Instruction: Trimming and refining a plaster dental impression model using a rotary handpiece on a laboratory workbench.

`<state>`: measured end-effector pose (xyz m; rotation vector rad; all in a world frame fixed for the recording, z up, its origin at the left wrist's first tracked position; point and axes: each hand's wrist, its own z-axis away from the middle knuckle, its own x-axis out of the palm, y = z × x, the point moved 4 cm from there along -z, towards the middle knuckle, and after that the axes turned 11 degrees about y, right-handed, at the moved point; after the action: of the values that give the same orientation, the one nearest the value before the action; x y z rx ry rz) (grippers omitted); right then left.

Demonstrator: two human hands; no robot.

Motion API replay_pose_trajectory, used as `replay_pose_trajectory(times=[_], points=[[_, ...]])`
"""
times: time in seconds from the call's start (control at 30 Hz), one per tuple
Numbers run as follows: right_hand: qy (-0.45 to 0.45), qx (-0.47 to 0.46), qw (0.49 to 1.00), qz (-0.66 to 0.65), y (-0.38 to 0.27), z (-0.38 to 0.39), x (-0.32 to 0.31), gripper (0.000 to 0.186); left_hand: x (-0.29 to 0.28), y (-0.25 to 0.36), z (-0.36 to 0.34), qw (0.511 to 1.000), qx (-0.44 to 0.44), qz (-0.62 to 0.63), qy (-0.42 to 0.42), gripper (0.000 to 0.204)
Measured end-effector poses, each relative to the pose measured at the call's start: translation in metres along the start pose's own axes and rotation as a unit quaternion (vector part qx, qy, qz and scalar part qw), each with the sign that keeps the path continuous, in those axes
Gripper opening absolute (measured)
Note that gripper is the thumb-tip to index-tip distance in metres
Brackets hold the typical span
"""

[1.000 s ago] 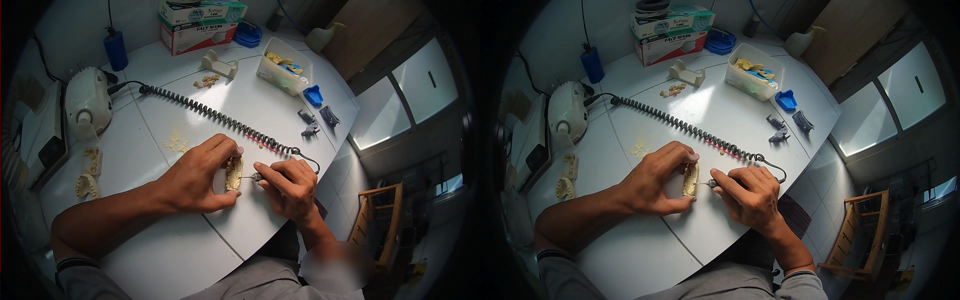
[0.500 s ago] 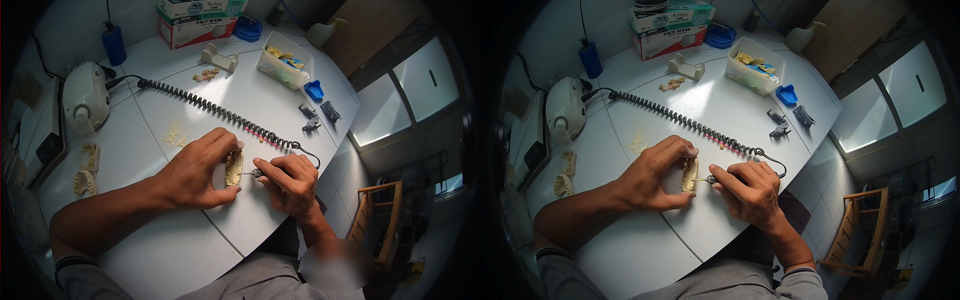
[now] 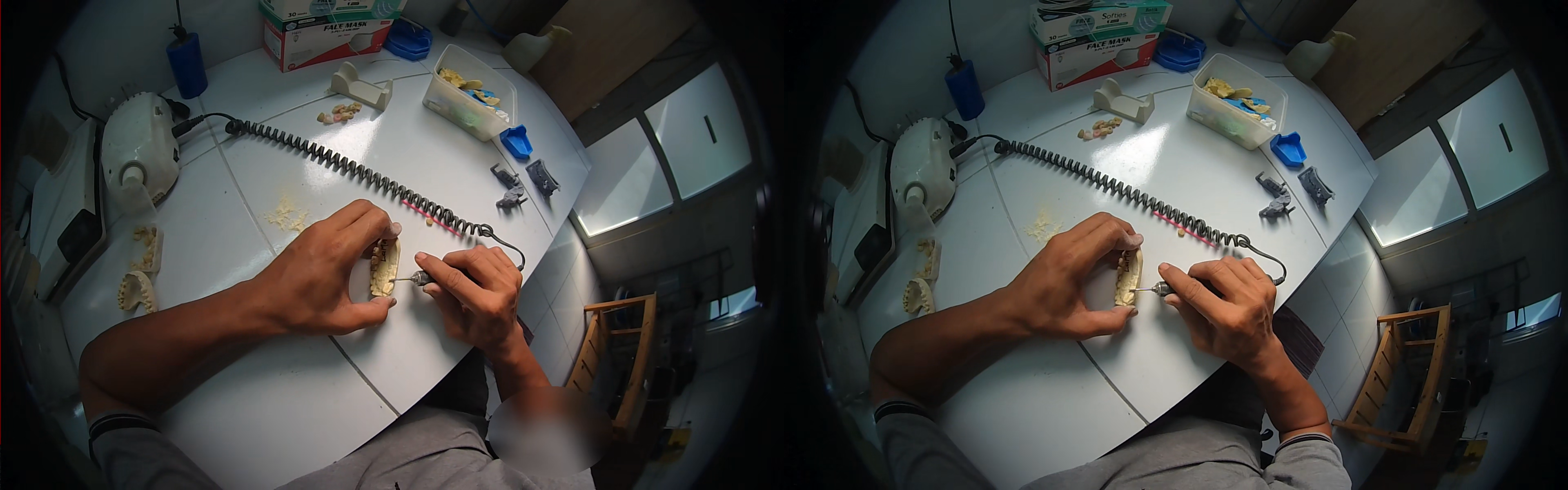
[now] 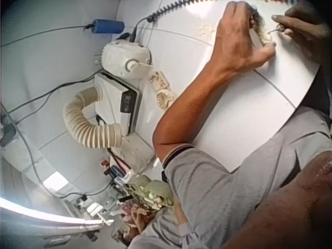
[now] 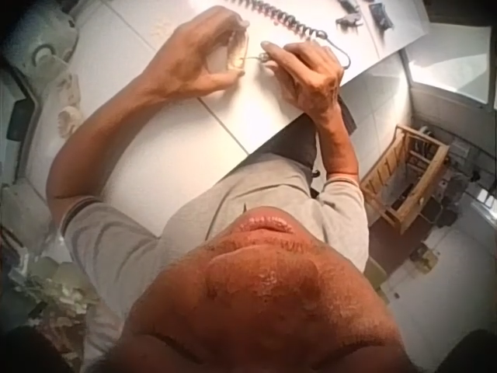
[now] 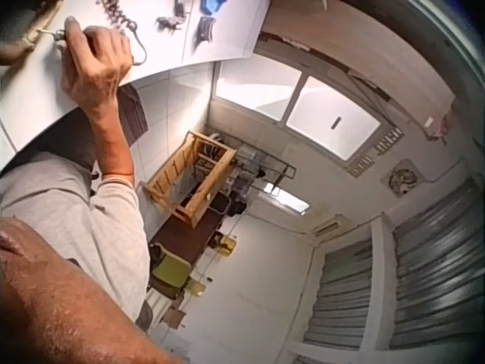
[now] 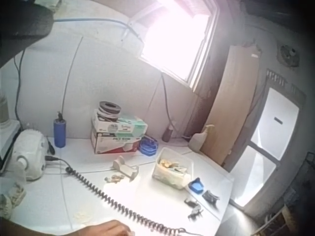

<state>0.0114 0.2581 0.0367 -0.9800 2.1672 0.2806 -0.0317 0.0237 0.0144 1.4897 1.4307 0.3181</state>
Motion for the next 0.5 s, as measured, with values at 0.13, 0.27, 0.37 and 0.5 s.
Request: replay_pose_trajectory(times=[0.13, 0.27, 0.37, 0.5], points=[[0.004, 0.007, 1.0, 0.008, 0.0001, 0.0013, 0.0008, 0.034, -0.0001, -0.0014, -0.0002, 1.0, 0.005, -0.002, 0.0, 0.067], [0.002, 0.01, 1.0, 0.013, 0.0005, 0.0016, 0.0007, 0.033, 0.0001, -0.0016, 0.0, 1.0, 0.002, -0.007, -0.003, 0.067], [0.007, 0.004, 1.0, 0.003, 0.0004, 0.0017, 0.0007, 0.034, -0.0002, -0.0012, -0.0004, 1.0, 0.003, -0.01, -0.005, 0.067], [0.009, 0.006, 1.0, 0.008, 0.0018, 0.0014, 0.0016, 0.035, 0.0, -0.0019, -0.0006, 1.0, 0.009, -0.006, 0.001, 0.067]])
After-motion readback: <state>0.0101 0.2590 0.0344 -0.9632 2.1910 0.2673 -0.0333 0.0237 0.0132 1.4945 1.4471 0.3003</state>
